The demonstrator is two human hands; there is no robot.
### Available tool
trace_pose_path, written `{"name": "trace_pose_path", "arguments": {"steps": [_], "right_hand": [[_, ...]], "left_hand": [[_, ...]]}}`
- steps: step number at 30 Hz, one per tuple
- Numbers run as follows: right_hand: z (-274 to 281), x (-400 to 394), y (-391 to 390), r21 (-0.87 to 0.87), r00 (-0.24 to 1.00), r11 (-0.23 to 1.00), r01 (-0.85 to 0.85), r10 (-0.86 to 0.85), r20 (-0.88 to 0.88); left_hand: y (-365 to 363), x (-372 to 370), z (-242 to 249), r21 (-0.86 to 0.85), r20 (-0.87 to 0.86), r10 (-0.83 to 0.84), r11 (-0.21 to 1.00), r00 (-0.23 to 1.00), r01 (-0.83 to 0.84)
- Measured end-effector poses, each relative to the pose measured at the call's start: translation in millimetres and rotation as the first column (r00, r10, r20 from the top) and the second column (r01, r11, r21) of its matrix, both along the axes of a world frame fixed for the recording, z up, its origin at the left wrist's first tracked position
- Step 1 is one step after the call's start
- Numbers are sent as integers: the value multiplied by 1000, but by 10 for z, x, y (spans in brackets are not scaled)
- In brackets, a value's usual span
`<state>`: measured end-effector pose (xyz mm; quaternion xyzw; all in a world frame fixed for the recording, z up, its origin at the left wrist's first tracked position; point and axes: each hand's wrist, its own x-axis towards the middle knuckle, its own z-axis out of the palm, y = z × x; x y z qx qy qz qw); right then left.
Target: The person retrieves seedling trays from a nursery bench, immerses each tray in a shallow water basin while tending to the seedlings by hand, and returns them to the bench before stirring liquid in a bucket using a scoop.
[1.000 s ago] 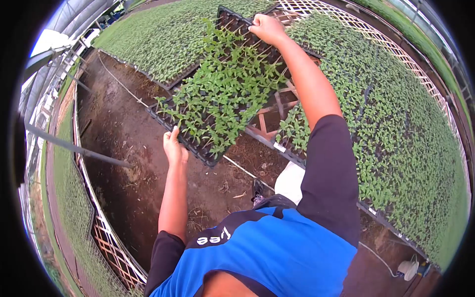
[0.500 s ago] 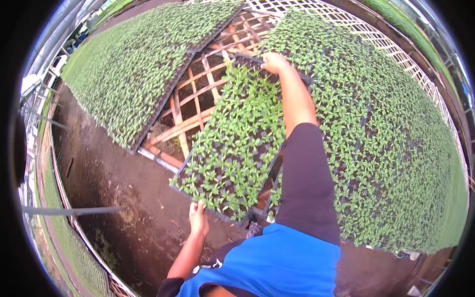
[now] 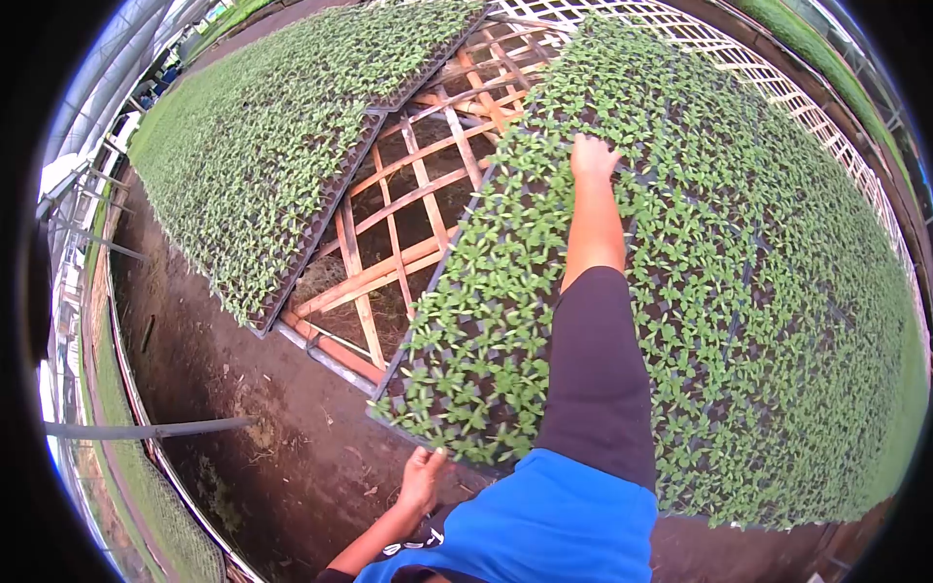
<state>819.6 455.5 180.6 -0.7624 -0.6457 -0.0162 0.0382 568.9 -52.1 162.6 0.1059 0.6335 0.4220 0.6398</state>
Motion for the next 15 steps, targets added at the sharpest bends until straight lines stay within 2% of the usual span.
{"name": "trace_pose_path", "arguments": {"steps": [1, 4, 5, 9, 14, 15], "right_hand": [[-10, 7, 18, -16, 999, 999, 30, -30, 11], [-51, 47, 40, 6, 997, 998, 66, -67, 39], [-67, 79, 34, 70, 999, 997, 46, -45, -19], [170, 43, -265, 382, 992, 916, -119, 128, 2], [602, -532, -882, 386, 942, 880, -276, 328, -74], [636, -715, -1028, 395, 920, 861, -320, 383, -88]], "left_hand": [[66, 87, 37, 3, -26, 75, 997, 997, -75], [21, -92, -236, -9, -133, -47, 999, 990, 47], [-58, -124, -396, 52, -182, -41, 997, 982, 51], [84, -148, -215, -7, -27, -81, 997, 996, 81], [175, -130, -228, -78, 109, -86, 992, 990, 95], [158, -178, -253, -73, 121, -141, 986, 983, 150]]}}
